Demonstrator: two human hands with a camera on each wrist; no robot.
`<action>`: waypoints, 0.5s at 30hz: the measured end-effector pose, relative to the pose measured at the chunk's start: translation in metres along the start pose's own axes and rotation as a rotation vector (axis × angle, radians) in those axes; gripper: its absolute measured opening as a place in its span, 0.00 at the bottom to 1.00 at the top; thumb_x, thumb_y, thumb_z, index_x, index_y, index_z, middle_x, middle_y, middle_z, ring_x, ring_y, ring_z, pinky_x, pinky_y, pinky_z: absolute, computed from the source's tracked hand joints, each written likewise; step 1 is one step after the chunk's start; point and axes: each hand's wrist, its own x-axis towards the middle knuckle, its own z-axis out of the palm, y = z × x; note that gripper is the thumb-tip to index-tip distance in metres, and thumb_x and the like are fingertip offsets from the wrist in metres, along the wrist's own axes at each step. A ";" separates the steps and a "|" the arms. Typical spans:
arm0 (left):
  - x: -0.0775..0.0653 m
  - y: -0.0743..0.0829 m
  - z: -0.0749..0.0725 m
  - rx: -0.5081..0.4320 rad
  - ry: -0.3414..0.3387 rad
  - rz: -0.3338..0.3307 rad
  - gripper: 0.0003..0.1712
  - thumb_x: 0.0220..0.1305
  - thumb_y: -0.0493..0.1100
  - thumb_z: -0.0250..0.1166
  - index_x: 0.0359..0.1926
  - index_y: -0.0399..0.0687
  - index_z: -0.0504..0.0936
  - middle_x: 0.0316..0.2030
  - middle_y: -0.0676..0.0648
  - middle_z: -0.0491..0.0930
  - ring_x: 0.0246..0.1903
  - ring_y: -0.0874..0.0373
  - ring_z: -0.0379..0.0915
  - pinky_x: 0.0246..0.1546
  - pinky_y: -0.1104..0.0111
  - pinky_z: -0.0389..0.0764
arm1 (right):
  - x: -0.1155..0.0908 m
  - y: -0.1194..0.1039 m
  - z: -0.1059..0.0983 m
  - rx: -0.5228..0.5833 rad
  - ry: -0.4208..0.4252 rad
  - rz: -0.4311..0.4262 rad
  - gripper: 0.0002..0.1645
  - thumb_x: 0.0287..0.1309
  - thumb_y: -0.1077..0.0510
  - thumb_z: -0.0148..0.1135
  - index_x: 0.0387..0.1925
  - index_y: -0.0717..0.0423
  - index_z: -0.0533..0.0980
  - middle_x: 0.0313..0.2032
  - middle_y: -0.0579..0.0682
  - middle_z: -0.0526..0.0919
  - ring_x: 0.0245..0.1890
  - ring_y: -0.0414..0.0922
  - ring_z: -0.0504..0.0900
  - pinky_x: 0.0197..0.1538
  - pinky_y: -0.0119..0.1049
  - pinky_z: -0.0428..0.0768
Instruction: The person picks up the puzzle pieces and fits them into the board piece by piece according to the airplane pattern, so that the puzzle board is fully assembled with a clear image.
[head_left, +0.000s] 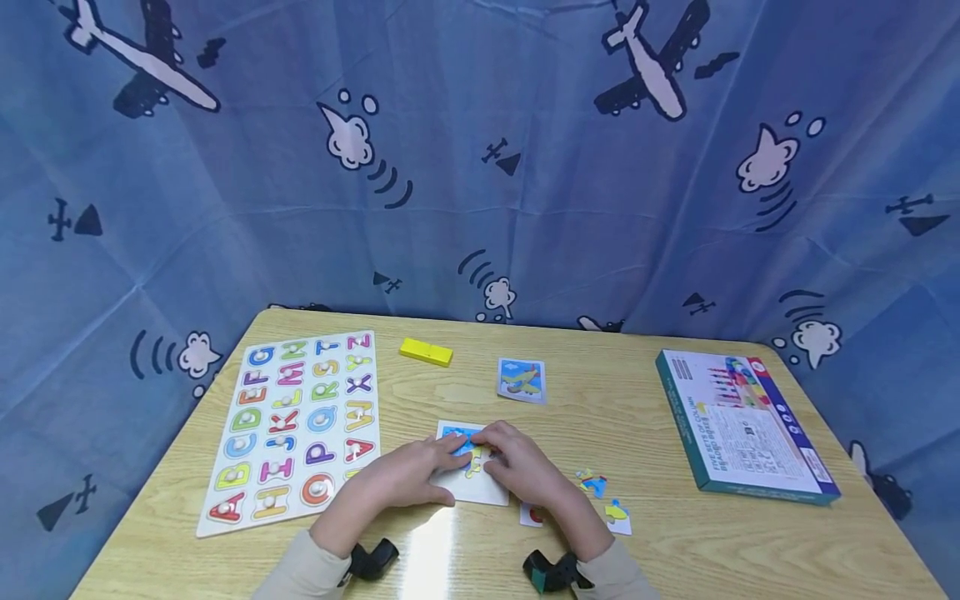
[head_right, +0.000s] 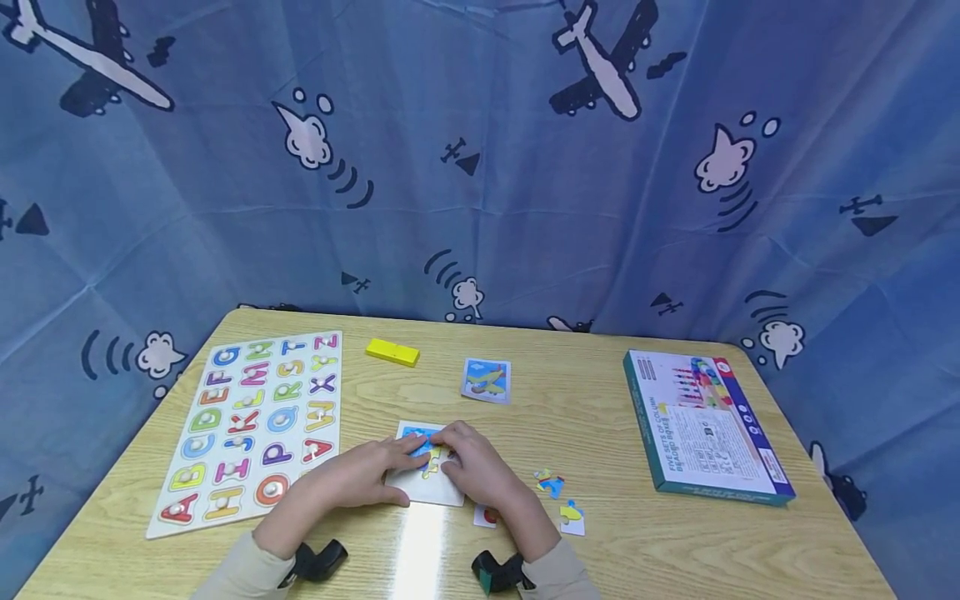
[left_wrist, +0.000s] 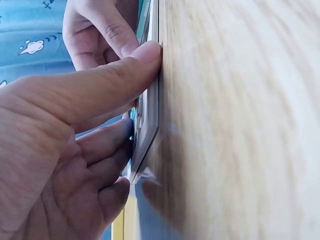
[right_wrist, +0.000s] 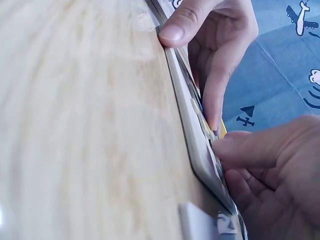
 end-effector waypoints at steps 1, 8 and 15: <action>0.000 -0.001 0.000 0.000 0.000 0.002 0.36 0.56 0.54 0.68 0.65 0.53 0.70 0.70 0.47 0.59 0.68 0.44 0.58 0.66 0.53 0.65 | 0.000 0.000 -0.001 -0.003 0.003 -0.004 0.20 0.60 0.66 0.57 0.54 0.56 0.76 0.49 0.48 0.76 0.44 0.42 0.75 0.48 0.38 0.77; 0.000 -0.002 0.000 0.001 0.004 0.022 0.37 0.57 0.54 0.68 0.66 0.52 0.69 0.70 0.47 0.60 0.69 0.52 0.56 0.68 0.56 0.62 | -0.001 0.000 -0.003 0.012 -0.008 0.003 0.20 0.62 0.66 0.55 0.56 0.57 0.75 0.52 0.49 0.77 0.51 0.44 0.76 0.52 0.43 0.78; -0.001 -0.001 0.000 0.008 0.010 0.024 0.37 0.56 0.53 0.68 0.67 0.53 0.69 0.70 0.48 0.61 0.69 0.54 0.56 0.69 0.57 0.60 | -0.011 0.004 -0.016 0.030 0.018 0.060 0.20 0.62 0.65 0.57 0.56 0.55 0.75 0.55 0.49 0.77 0.53 0.47 0.76 0.55 0.46 0.77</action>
